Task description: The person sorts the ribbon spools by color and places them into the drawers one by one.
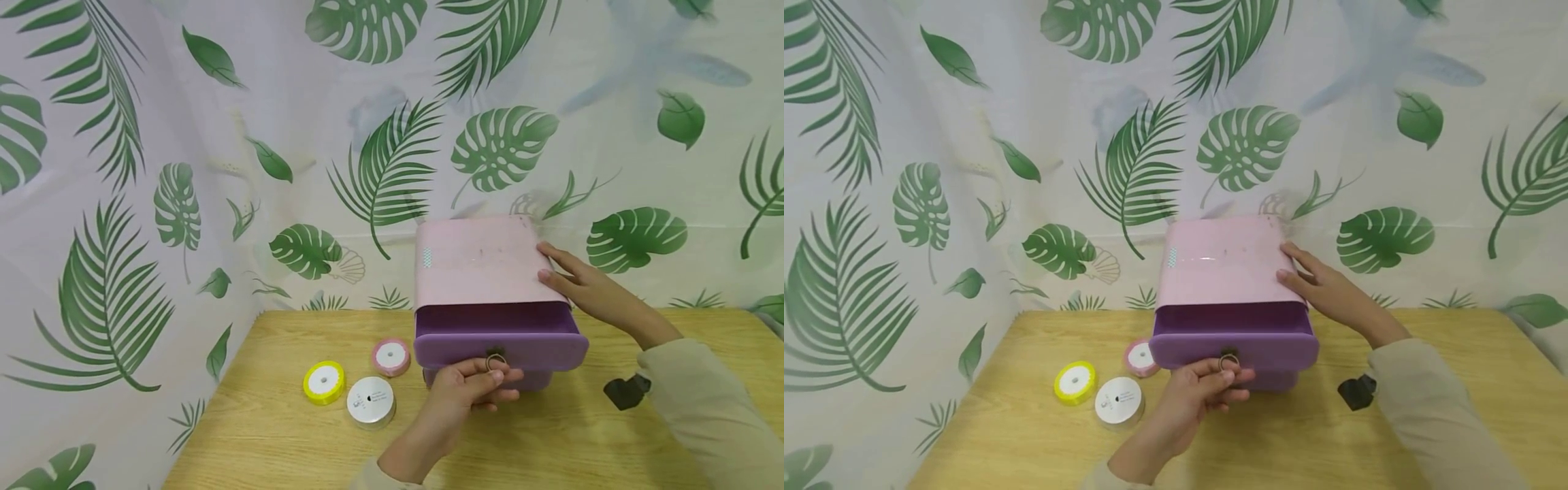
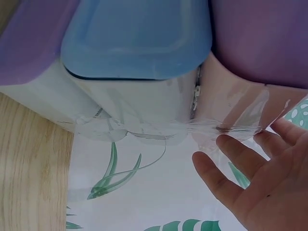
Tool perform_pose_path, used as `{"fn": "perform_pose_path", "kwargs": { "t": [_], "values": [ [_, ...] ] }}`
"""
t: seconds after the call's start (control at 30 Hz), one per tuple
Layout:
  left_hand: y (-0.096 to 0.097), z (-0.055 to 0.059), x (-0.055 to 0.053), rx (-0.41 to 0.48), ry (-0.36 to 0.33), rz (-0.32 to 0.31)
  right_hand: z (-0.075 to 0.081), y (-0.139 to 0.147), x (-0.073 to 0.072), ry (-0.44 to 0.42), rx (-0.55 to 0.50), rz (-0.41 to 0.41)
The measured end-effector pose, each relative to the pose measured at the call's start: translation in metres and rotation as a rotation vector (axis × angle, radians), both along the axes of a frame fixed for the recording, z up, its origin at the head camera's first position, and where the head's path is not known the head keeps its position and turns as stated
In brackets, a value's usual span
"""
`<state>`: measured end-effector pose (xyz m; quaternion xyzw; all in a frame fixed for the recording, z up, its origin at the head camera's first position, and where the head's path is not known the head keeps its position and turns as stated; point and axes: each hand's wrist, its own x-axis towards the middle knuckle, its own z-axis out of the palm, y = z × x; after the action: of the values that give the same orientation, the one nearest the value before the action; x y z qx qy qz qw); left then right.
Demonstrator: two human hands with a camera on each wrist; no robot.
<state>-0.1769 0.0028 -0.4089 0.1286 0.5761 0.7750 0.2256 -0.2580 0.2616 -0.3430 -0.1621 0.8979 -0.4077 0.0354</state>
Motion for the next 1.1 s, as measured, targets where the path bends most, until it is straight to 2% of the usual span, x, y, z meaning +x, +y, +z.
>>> {"fn": "perform_pose_path", "kwargs": {
  "t": [0.47, 0.83, 1.1],
  "values": [
    [-0.004, -0.003, 0.035, -0.017, -0.012, -0.054, -0.004, 0.002, -0.005, 0.009, -0.011, -0.003],
    [-0.010, -0.014, 0.037, 0.030, -0.013, -0.094, -0.007, 0.001, -0.003, 0.014, -0.012, -0.008],
    [-0.020, -0.019, 0.038, 0.066, -0.049, -0.114, -0.007, 0.001, -0.002, 0.016, -0.017, -0.009]
  ]
}}
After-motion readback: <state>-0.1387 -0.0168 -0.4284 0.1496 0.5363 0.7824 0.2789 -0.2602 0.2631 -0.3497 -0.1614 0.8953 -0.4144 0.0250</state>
